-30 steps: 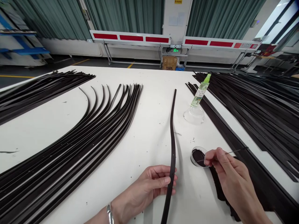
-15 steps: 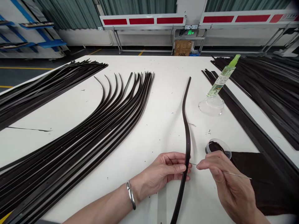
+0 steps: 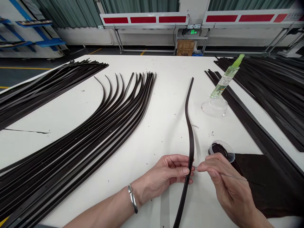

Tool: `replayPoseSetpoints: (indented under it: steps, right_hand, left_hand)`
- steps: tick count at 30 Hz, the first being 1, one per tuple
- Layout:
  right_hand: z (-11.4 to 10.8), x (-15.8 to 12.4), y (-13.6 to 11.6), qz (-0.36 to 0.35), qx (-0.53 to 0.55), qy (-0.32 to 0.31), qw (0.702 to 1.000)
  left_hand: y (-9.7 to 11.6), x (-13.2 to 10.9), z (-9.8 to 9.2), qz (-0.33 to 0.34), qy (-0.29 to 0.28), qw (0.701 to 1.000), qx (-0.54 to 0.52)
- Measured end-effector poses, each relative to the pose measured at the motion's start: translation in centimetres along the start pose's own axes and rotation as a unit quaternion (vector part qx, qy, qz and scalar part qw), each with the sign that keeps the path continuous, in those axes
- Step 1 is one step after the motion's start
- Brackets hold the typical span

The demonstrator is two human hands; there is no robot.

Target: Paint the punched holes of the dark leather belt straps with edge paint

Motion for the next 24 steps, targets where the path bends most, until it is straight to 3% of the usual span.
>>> replayPoseSetpoints:
  steps: [9, 24]
  right_hand:
    - [0.35, -0.1, -0.57, -0.028, -0.019, -0.005, 0.999]
    - [0.4, 0.02, -0.5, -0.015, -0.003, -0.002, 1.0]
  left_hand:
    - [-0.1, 0.07, -0.06, 0.009, 0.001, 1.0, 0.008]
    - [0.03, 0.0, -0.02, 0.012, -0.004, 1.0, 0.01]
Point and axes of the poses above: each hand's wrist, its own x-axis towards the middle knuckle, its own z-axis out of the palm, y = z × x, the point moved 9 cm from there along x, towards the middle knuckle, and after that the axes turned 9 degrees about -y, right-handed, at the moved point
